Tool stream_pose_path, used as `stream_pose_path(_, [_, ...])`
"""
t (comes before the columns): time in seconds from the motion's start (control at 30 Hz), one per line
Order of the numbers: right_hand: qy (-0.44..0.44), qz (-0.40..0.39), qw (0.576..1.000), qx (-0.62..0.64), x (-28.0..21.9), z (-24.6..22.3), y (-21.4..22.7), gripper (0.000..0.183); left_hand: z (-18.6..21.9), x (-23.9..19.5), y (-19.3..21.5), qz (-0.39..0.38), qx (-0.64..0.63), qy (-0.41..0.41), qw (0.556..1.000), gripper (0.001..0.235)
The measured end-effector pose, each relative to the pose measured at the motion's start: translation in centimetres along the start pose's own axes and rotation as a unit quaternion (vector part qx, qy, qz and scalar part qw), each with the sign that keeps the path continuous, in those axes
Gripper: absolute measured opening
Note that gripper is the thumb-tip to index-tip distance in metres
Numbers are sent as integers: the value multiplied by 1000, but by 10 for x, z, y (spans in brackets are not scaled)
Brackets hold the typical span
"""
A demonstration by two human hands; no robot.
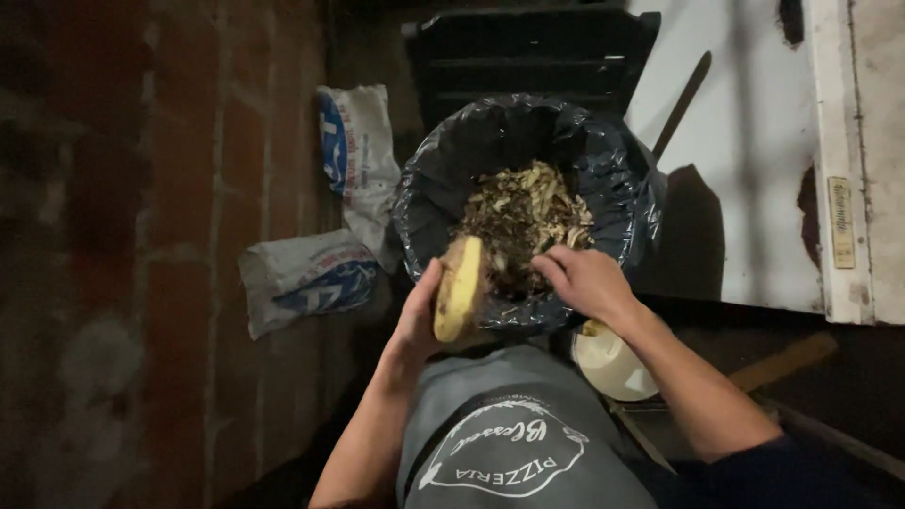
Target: Peeling potatoes over a trash can using a small knife.
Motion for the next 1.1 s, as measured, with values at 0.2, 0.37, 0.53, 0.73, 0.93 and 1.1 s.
stream_pose_path(0.2, [236,125,963,37,-32,-14,-28,38,3,39,-16,25,-24,-119,992,61])
stream_pose_path(0.37, [279,153,948,11,-34,-51,-38,34,12,35,-35,84,-86,-21,993,57])
stream_pose_path(0.53, [83,130,986,-55,-3,-32,-37,33,-6,41,-5,-32,-35,23,999,61])
stream_pose_path(0.73, [-29,18,999,-10,7,8,-56,31,32,26,-9,-117,50,82,989,60])
stream_pose_path(0.93, [1,289,954,86,-8,-75,-49,26,72,42,24,-146,166,-10,975,51])
stream_pose_path(1.1, [-104,244,964,-10,4,-52,-67,28,73,53,55,-178,242,-49,952,56])
Point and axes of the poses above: each hand's wrist, its own x-axis towards the middle knuckle, its own y-axis out of the back of the hand, z = x × y, the point moved 1 cm from there along x, towards the middle knuckle, and after that the axes turned 13 degrees about x, right-handed, at the moved point
